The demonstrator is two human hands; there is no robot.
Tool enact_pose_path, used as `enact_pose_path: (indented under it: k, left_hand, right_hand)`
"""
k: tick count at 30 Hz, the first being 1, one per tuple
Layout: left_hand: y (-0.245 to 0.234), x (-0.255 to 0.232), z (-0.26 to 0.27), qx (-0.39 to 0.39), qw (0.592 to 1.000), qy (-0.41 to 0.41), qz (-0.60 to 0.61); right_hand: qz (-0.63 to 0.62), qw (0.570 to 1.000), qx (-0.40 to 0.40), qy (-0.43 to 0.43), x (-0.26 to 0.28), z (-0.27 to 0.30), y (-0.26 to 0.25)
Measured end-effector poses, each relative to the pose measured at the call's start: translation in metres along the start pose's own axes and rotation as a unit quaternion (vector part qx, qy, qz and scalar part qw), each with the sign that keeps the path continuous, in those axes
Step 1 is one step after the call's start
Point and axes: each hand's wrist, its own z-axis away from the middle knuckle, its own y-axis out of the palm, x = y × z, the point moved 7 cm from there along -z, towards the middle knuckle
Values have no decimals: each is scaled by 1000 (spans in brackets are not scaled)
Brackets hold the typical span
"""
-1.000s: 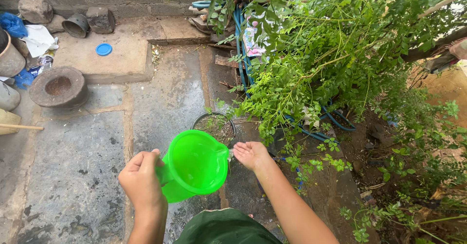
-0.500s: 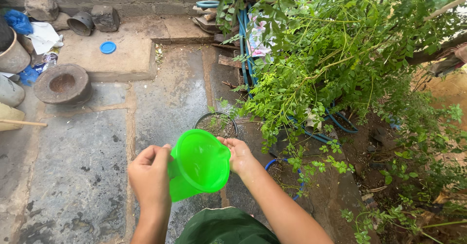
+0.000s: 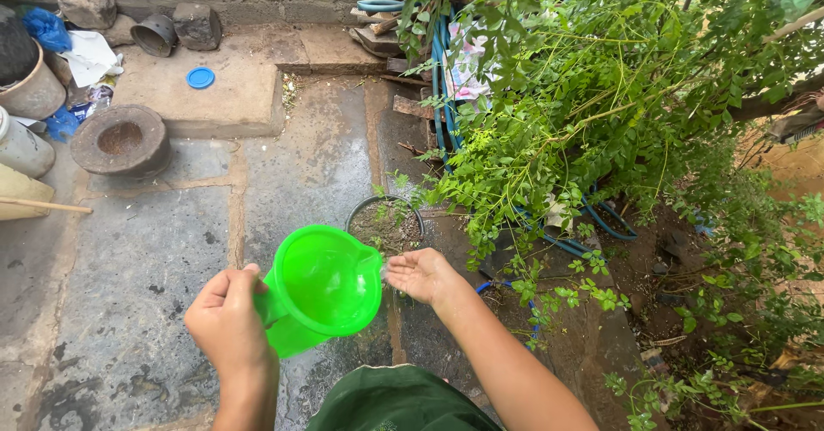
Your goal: The person scoops water from a green barrel into a green pitcher and pours it onto various potted and ground-planted bushes and trees in an outdoor courtyard area.
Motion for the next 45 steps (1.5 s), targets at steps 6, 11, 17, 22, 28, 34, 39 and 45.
enact_pose_path:
  k: [6, 11, 17, 22, 28, 34, 39, 45]
  left_hand:
    - [-11, 3, -2, -10, 1000, 15, 13]
    - [8, 1, 5, 25, 999, -9, -26]
    - [51, -14, 18, 98, 989, -42, -98]
    - [56, -4, 10, 110, 992, -49, -48]
    - [38, 26, -14, 48, 994, -88, 37]
    - [22, 38, -26, 19, 999, -35, 37]
    - [29, 35, -20, 36, 998, -53, 18]
    - [55, 3, 3, 76, 991, -27, -105]
  right_hand:
    - [-96, 993, 34, -55, 12, 14, 8]
    - [-134, 987, 35, -87, 23, 37, 15]
    - [-144, 987, 38, -65, 21, 8, 13]
    - [-131, 984, 99, -69, 35, 0, 14]
    - [-147, 980, 116, -67, 40, 25, 21]
    - [-60, 994, 72, -61, 28, 44, 21]
    - [-99, 990, 77, -62, 25, 40, 16]
    - [-101, 979, 175, -28, 20, 10, 12]
